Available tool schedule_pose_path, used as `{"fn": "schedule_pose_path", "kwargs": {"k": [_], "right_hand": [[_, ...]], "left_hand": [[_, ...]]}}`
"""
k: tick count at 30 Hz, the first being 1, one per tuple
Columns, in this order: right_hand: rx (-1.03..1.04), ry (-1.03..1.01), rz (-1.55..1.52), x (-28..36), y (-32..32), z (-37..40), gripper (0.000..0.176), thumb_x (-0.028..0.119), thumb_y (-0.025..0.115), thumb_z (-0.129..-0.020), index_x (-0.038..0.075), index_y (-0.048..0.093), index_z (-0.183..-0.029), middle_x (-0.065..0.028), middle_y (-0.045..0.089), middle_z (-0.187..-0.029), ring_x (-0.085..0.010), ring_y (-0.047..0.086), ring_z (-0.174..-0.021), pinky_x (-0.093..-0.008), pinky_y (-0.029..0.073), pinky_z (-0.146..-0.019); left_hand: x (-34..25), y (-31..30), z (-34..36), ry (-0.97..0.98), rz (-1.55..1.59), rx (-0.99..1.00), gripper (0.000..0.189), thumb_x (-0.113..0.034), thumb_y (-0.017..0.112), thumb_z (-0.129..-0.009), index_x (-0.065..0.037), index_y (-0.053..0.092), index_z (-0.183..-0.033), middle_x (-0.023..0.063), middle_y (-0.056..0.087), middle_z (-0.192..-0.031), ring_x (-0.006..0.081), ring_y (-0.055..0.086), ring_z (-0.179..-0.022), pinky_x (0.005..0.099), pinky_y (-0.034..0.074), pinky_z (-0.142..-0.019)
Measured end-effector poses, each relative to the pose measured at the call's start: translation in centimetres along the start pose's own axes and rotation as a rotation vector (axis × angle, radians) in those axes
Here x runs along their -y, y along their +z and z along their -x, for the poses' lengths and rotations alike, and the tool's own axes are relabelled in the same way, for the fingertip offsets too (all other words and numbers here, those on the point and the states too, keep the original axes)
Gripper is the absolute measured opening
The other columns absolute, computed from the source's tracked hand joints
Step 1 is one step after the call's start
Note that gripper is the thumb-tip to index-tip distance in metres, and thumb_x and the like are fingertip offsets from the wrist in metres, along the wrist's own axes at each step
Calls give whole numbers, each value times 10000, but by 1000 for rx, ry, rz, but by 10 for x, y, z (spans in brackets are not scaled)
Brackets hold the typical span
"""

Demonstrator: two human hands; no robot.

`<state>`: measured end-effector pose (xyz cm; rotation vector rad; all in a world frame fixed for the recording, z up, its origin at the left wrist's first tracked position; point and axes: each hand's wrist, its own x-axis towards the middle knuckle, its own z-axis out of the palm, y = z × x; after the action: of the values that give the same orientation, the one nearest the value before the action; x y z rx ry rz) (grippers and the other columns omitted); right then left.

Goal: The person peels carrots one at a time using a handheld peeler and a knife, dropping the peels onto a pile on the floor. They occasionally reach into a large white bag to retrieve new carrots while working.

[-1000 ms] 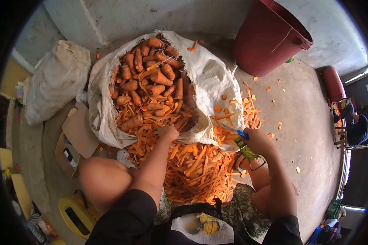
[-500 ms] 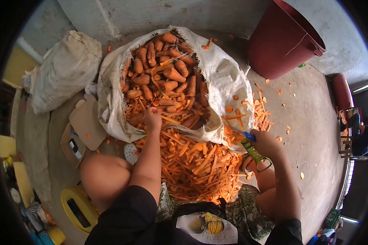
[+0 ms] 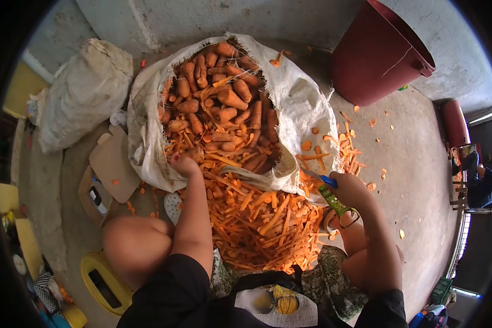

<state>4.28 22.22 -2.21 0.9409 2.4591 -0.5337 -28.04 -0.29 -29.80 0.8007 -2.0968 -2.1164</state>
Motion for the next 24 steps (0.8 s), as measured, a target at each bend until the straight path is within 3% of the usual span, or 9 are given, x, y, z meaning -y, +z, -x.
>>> {"fn": "schedule_pose_path", "kwargs": {"k": [5,8,11,13,17,18,21,23,24], "right_hand": [[25,13,-3,-2,3,-2,215,279,532,-817,73,551,-874,-153,588,-734,-331,573,-721,-423,431,-637],[10,29,-16,-4,4,0,210,274,533,-814,75,552,-880,-155,590,-739,-331,574,-726,-423,432,-641],[51,66,-33,-13,6,0,207,272,535,-811,76,554,-876,-157,591,-743,-331,575,-731,-423,432,-644],[45,84,-33,-21,10,2,206,272,536,-810,76,555,-871,-158,592,-745,-331,576,-733,-423,431,-644],[31,117,-46,-30,9,8,204,273,535,-810,78,560,-867,-160,594,-750,-332,576,-739,-421,430,-645],[29,123,-49,-31,7,10,204,273,535,-810,78,560,-867,-160,594,-750,-332,576,-739,-421,430,-645],[13,147,-59,-40,5,13,205,271,532,-813,76,559,-871,-164,592,-747,-335,575,-741,-419,432,-647],[-15,133,-60,-59,13,13,205,265,535,-808,73,559,-874,-166,591,-746,-335,576,-749,-420,433,-652],[-23,140,-72,-63,15,15,205,265,535,-808,73,559,-874,-166,591,-746,-335,576,-749,-420,433,-652]], "left_hand": [[-43,37,40,97,-317,214,127,-91,473,-856,-12,486,-955,116,499,-968,242,513,-852,341,429,-772],[-33,56,67,279,-641,512,122,-125,482,-861,-33,516,-933,103,535,-914,241,537,-842,354,446,-754],[-19,66,103,220,-930,971,191,-176,488,-855,-36,526,-980,111,544,-976,249,546,-870,374,454,-751],[5,65,114,328,-924,1102,182,-185,494,-845,-45,527,-957,115,524,-973,257,538,-869,374,451,-750],[-23,86,123,610,-1049,1109,179,-179,518,-825,-44,520,-941,105,510,-986,272,519,-904,363,446,-759],[-16,100,106,864,-1099,1115,214,-167,521,-816,-49,502,-993,85,488,-1037,276,485,-972,367,446,-779],[-41,134,90,840,-1200,1069,248,-166,531,-808,-58,483,-1026,74,464,-1075,274,458,-1013,369,448,-804],[-54,154,84,1282,-1258,973,271,-164,528,-810,-65,472,-1056,71,441,-1108,265,447,-1034,370,447,-828],[-63,165,84,1362,-1322,985,282,-148,517,-812,-72,470,-1080,77,426,-1121,261,420,-1076,369,442,-838]]}}
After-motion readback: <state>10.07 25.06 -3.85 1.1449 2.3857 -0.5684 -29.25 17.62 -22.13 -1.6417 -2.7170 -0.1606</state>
